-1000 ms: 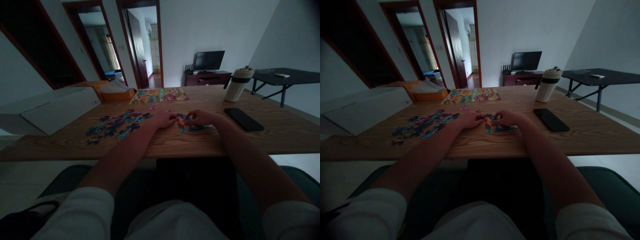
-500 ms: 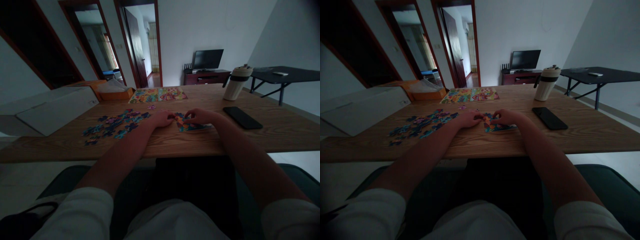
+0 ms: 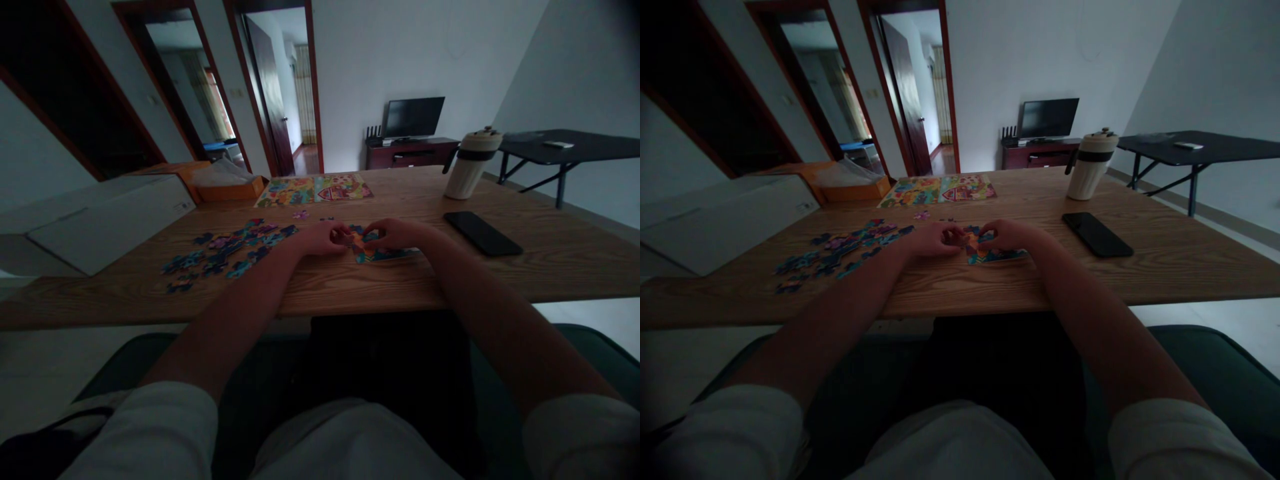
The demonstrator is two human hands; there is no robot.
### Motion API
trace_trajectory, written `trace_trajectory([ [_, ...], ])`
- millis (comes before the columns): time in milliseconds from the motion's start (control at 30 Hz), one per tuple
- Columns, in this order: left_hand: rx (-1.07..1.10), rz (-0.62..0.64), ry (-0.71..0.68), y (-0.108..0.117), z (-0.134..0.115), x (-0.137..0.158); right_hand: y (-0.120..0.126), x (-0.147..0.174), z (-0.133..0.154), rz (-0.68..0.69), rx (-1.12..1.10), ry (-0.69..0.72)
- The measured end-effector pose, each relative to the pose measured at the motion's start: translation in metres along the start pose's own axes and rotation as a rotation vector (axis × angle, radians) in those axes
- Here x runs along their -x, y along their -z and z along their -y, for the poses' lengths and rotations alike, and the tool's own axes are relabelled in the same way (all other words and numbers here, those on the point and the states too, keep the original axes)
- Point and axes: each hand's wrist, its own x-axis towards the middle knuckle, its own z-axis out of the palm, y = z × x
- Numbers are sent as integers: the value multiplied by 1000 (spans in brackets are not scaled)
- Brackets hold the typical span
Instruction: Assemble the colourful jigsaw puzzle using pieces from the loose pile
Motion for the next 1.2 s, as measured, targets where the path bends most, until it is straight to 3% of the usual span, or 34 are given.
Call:
trace_trajectory([
  [100, 15, 77, -108, 1, 1, 2, 1, -1, 0, 7, 2, 12],
  [400, -15, 74, -264, 2, 2, 1, 0, -2, -2, -8, 20, 2],
  [633, -104, 63, -199, 1, 0, 2, 0, 2, 4, -5, 11, -16],
  [867, -149, 68, -238, 2, -4, 2, 1, 0, 2, -10, 28, -7],
  [1033, -211, 86, -127, 3, -15, 6, 0, 2, 4, -4, 11, -7],
  [1200, -225, 110, -136, 4, -17, 9, 0, 2, 3, -14, 23, -4],
])
